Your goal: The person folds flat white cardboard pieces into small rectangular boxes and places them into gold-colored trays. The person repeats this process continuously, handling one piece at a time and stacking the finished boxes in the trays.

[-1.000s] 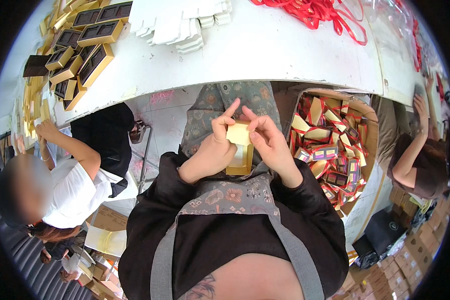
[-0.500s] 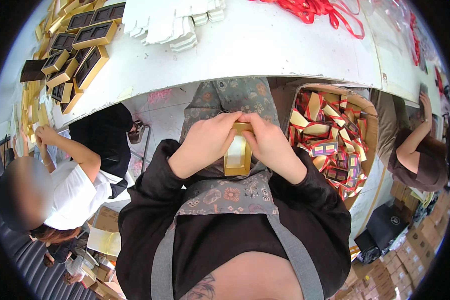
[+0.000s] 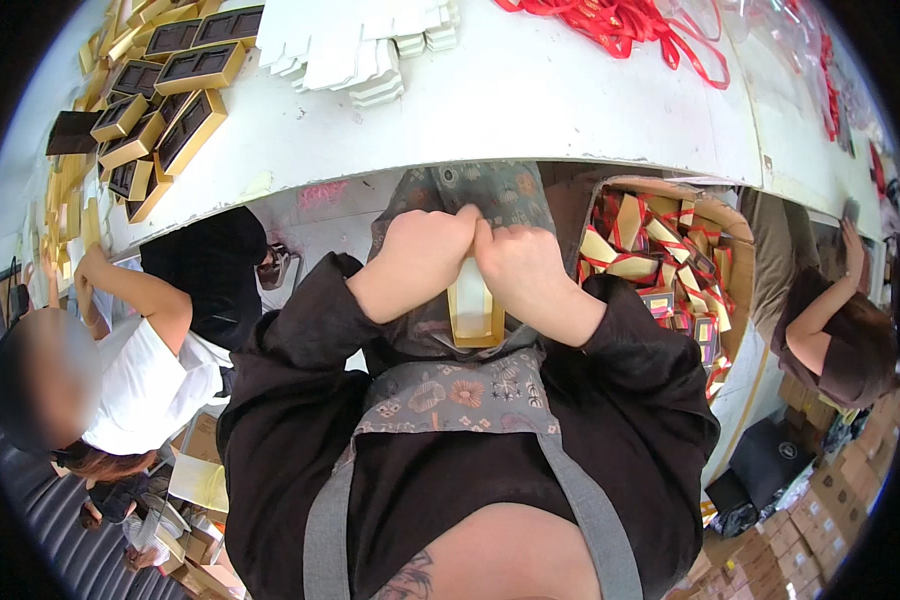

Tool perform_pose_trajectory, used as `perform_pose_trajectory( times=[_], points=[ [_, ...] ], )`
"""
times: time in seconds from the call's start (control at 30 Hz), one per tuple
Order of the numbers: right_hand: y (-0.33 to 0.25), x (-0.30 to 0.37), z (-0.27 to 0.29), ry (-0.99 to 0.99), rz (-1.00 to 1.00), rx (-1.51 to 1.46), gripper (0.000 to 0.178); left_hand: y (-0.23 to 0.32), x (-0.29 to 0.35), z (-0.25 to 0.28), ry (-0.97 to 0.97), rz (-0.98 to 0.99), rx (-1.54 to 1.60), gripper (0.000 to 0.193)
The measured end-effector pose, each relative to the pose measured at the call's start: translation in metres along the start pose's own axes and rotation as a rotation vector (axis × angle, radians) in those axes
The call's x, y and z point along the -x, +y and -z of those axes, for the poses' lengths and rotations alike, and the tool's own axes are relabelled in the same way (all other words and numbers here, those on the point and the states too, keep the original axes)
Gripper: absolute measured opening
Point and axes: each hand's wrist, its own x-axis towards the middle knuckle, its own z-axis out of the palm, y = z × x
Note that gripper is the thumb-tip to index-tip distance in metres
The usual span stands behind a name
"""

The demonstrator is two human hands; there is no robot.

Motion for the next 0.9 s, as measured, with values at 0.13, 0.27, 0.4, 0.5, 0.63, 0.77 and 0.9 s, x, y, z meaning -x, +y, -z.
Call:
perform_pose_trajectory(
  times=[0.13,0.27,0.4,0.5,0.63,0.77,0.9],
  points=[
    [-0.001,-0.008,0.017,0.009,0.098,-0.058,0.024,-0.010,0.003,0.008,-0.308,0.161,0.602,0.035],
    [-0.002,-0.023,0.011,0.047,0.193,-0.128,0.028,-0.029,0.017,0.011,-0.038,0.039,0.600,0.040],
    [0.013,-0.078,0.074,0.527,-0.137,-0.751,0.040,-0.080,0.051,0.124,0.535,0.320,0.878,0.057],
    [0.069,-0.160,0.063,0.858,-0.224,-0.366,0.057,-0.093,0.057,0.190,1.169,-0.020,1.462,0.064],
    [0.105,-0.240,0.027,0.726,-0.527,-0.196,0.054,-0.097,0.033,0.132,1.147,0.036,1.310,0.054],
    [0.136,-0.232,0.047,0.483,-0.456,-0.538,0.040,-0.073,0.016,0.084,1.004,0.308,1.088,0.040],
    [0.142,-0.221,0.062,0.549,-0.518,-0.377,0.040,-0.079,0.004,0.078,1.134,0.232,0.932,0.039]
  ],
)
